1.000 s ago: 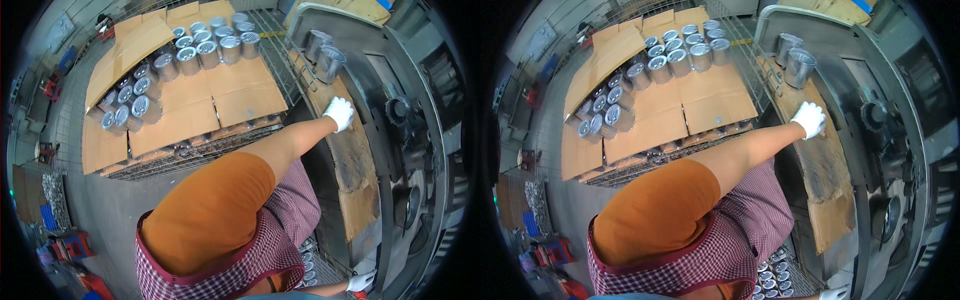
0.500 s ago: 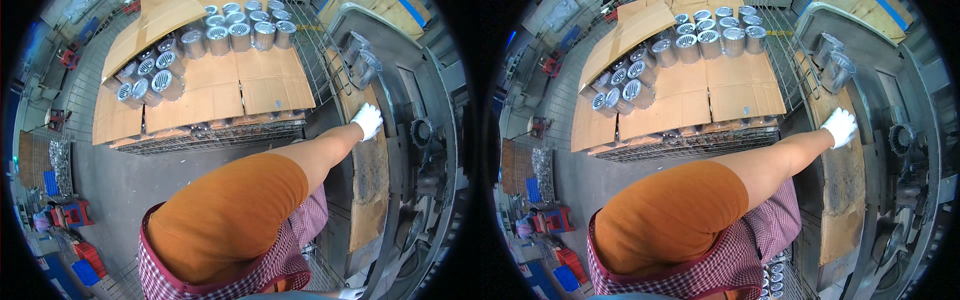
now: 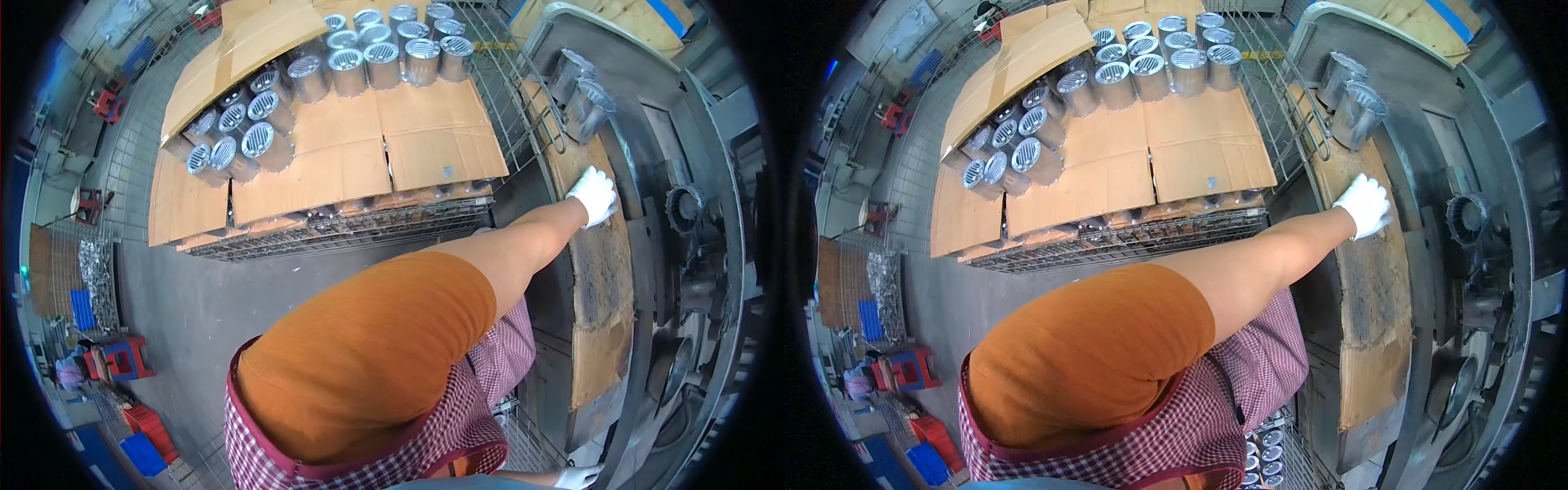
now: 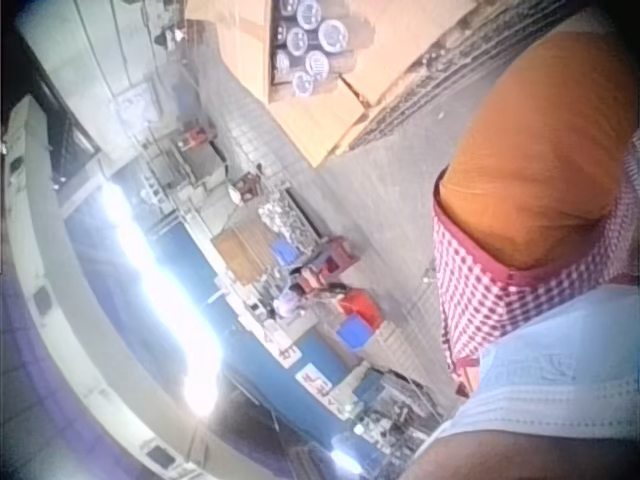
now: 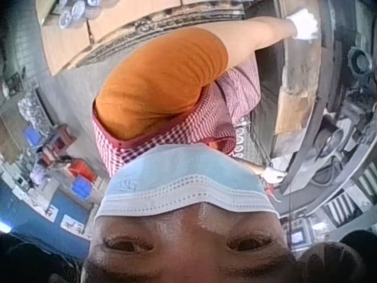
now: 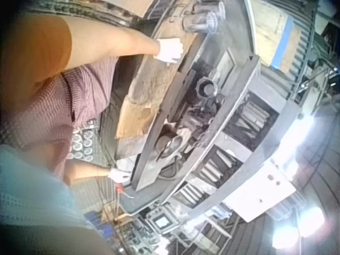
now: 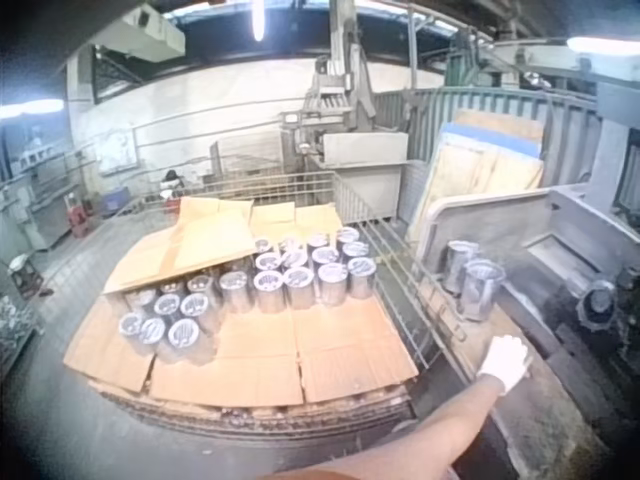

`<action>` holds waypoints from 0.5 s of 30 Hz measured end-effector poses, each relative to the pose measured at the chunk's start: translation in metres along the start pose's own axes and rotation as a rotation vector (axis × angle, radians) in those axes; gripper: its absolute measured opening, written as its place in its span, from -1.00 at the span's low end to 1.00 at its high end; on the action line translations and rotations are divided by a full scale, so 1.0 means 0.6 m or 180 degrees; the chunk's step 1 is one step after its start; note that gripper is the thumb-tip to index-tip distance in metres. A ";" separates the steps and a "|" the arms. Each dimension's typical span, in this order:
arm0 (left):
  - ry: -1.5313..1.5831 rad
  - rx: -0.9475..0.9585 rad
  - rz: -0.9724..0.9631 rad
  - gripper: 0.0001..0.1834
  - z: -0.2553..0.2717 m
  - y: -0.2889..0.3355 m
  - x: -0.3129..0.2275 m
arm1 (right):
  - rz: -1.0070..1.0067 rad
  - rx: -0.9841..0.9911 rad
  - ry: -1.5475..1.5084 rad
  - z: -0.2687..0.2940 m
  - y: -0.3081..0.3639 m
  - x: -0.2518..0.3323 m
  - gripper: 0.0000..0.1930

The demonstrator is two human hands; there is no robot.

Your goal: Removing metal parts from a machine, cleaning them with a tool, and placing them into a storage bin.

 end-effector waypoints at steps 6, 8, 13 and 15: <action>-0.0071 0.0131 -0.0030 -0.58 -0.005 -0.005 0.000 | 0.0309 -0.0234 0.0134 0.022 -0.005 0.021 -0.86; -0.0030 -0.0310 -0.0092 -0.58 0.007 0.004 -0.003 | 0.0323 -0.0301 0.0104 0.024 -0.001 0.019 -0.86; 0.0032 -0.1032 -0.0222 -0.57 0.040 0.019 -0.002 | 0.0214 -0.0296 -0.0051 0.018 -0.003 0.019 -0.86; -0.0095 0.0068 -0.0033 -0.57 -0.001 -0.002 0.006 | 0.0150 -0.0169 0.0073 0.022 -0.010 0.024 -0.86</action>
Point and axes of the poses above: each hand's wrist, its own y-axis away from the middle knuckle, its own z-axis out of the back of the hand, x = y × z, the point moved 8 cm from there along -y, towards the middle knuckle, and after that the axes turned 6 degrees about x, right-handed, at the moved point
